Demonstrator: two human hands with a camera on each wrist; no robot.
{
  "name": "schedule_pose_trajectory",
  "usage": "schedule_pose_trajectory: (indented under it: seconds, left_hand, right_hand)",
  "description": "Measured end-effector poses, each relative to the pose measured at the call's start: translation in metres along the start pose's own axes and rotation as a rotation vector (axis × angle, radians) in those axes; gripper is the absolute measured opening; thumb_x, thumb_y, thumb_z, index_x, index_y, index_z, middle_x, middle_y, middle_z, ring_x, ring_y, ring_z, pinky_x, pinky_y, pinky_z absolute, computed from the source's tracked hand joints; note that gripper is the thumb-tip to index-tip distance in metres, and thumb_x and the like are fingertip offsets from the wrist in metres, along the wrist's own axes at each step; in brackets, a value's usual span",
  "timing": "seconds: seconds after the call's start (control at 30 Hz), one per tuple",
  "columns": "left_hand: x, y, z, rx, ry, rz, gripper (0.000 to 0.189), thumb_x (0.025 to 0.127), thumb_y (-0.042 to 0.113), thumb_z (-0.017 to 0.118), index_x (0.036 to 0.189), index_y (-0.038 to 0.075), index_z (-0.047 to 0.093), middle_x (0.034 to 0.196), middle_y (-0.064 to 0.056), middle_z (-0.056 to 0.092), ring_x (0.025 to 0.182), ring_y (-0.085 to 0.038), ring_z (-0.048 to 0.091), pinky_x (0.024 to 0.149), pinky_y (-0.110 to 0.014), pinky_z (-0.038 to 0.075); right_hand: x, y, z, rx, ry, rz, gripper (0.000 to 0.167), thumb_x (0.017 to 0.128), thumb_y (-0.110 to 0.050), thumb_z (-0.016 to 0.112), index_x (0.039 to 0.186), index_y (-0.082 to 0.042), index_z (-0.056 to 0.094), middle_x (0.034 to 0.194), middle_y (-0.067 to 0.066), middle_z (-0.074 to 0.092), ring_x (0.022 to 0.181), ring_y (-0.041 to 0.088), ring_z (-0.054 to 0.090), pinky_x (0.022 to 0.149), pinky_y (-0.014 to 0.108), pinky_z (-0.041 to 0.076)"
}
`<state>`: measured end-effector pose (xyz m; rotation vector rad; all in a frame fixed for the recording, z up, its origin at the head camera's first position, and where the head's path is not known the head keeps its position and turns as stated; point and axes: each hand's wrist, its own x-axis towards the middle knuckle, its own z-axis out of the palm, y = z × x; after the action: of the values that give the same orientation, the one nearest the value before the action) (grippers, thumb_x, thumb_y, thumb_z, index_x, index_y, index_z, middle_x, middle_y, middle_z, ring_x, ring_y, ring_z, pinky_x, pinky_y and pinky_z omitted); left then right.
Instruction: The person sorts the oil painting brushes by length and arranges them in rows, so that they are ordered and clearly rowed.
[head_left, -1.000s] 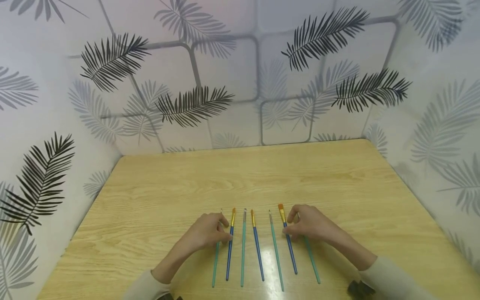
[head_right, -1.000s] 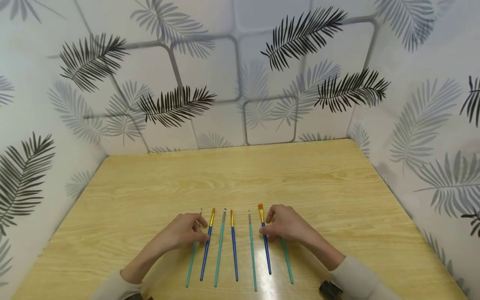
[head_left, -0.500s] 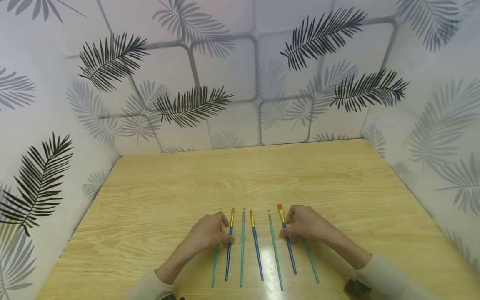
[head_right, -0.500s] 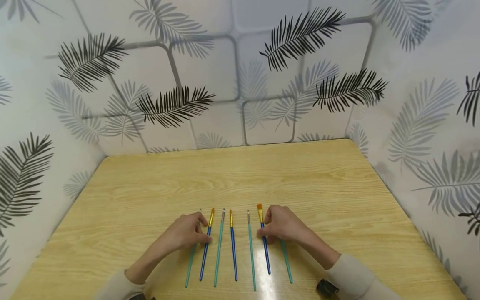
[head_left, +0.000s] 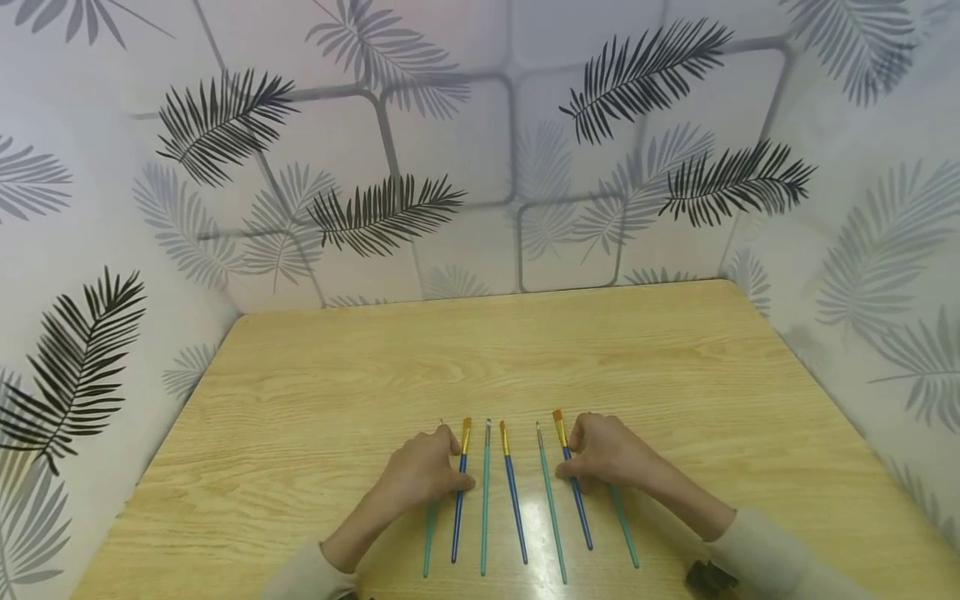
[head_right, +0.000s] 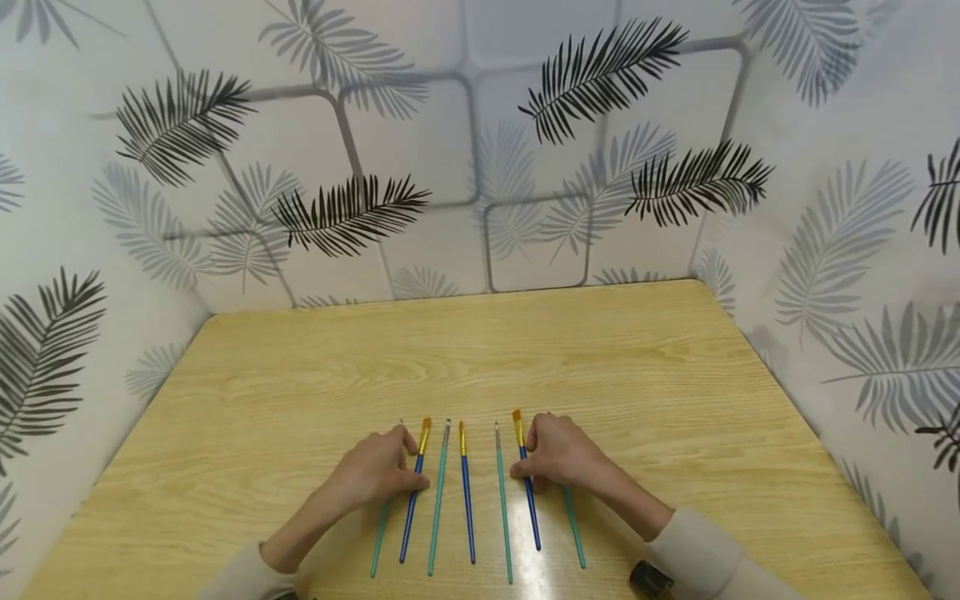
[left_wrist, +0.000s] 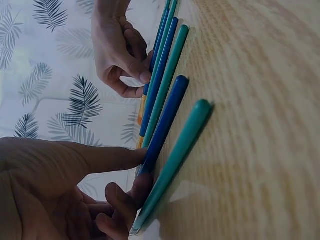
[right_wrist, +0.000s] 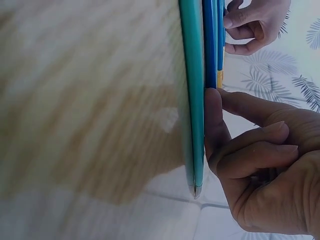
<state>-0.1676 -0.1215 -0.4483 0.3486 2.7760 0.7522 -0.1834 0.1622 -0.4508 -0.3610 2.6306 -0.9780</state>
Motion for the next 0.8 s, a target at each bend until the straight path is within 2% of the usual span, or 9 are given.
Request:
schedule_pose_trajectory:
  seconds: [0.13, 0.23, 0.37, 0.53, 0.7, 0.8]
  left_hand:
    - [0.0009, 0.0013, 0.0006, 0.013, 0.000, -0.004, 0.047, 0.079, 0.027, 0.083, 0.111, -0.001, 0.063, 0.067, 0.001, 0.060, 0.052, -0.010, 0.054, 0.047, -0.022, 0.041]
    - [0.0009, 0.0027, 0.0017, 0.001, -0.010, -0.009, 0.048, 0.079, 0.026, 0.083, 0.113, -0.003, 0.062, 0.066, 0.000, 0.059, 0.050, -0.011, 0.055, 0.046, -0.022, 0.043]
    - [0.0000, 0.0038, 0.0030, -0.030, -0.024, -0.008, 0.049, 0.081, 0.023, 0.082, 0.115, -0.005, 0.060, 0.064, 0.000, 0.059, 0.047, -0.010, 0.056, 0.043, -0.020, 0.042]
    - [-0.0004, 0.0045, 0.0028, -0.057, -0.025, 0.018, 0.049, 0.082, 0.019, 0.081, 0.117, -0.008, 0.059, 0.059, 0.000, 0.057, 0.044, -0.009, 0.054, 0.040, -0.017, 0.038]
    - [-0.0005, 0.0059, 0.0019, -0.067, -0.037, 0.024, 0.046, 0.084, 0.016, 0.079, 0.117, -0.009, 0.059, 0.057, 0.001, 0.056, 0.043, -0.008, 0.051, 0.040, -0.016, 0.036]
    - [-0.0008, 0.0060, 0.0026, -0.069, -0.045, 0.033, 0.043, 0.084, 0.014, 0.077, 0.115, -0.009, 0.060, 0.057, 0.001, 0.057, 0.043, -0.007, 0.051, 0.040, -0.016, 0.036]
  right_hand:
    - [0.0012, -0.0004, 0.0019, -0.033, 0.012, 0.004, 0.037, 0.075, -0.019, 0.086, 0.094, 0.002, 0.061, 0.072, 0.003, 0.064, 0.058, 0.012, 0.051, 0.062, 0.025, 0.049]
    - [0.0021, 0.0008, 0.0034, -0.041, 0.003, -0.001, 0.029, 0.077, -0.018, 0.085, 0.071, -0.003, 0.060, 0.058, -0.003, 0.054, 0.048, 0.008, 0.042, 0.049, 0.019, 0.038]
    - [0.0009, 0.0034, 0.0041, -0.022, -0.021, -0.045, 0.049, 0.080, -0.016, 0.081, 0.047, -0.014, 0.045, 0.040, -0.011, 0.037, 0.034, 0.001, 0.028, 0.037, 0.014, 0.025]
    - [-0.0025, 0.0035, 0.0027, -0.005, -0.015, -0.073, 0.050, 0.083, -0.016, 0.078, 0.045, -0.016, 0.044, 0.038, -0.012, 0.038, 0.030, -0.001, 0.031, 0.034, 0.013, 0.027]
    - [-0.0029, 0.0030, 0.0028, -0.015, -0.011, -0.053, 0.042, 0.084, -0.015, 0.074, 0.047, -0.008, 0.055, 0.039, -0.004, 0.052, 0.028, 0.001, 0.032, 0.032, 0.014, 0.026]
    - [-0.0030, 0.0029, 0.0036, -0.024, -0.017, -0.035, 0.037, 0.085, -0.014, 0.072, 0.051, -0.008, 0.060, 0.042, -0.001, 0.058, 0.028, 0.002, 0.034, 0.031, 0.014, 0.027]
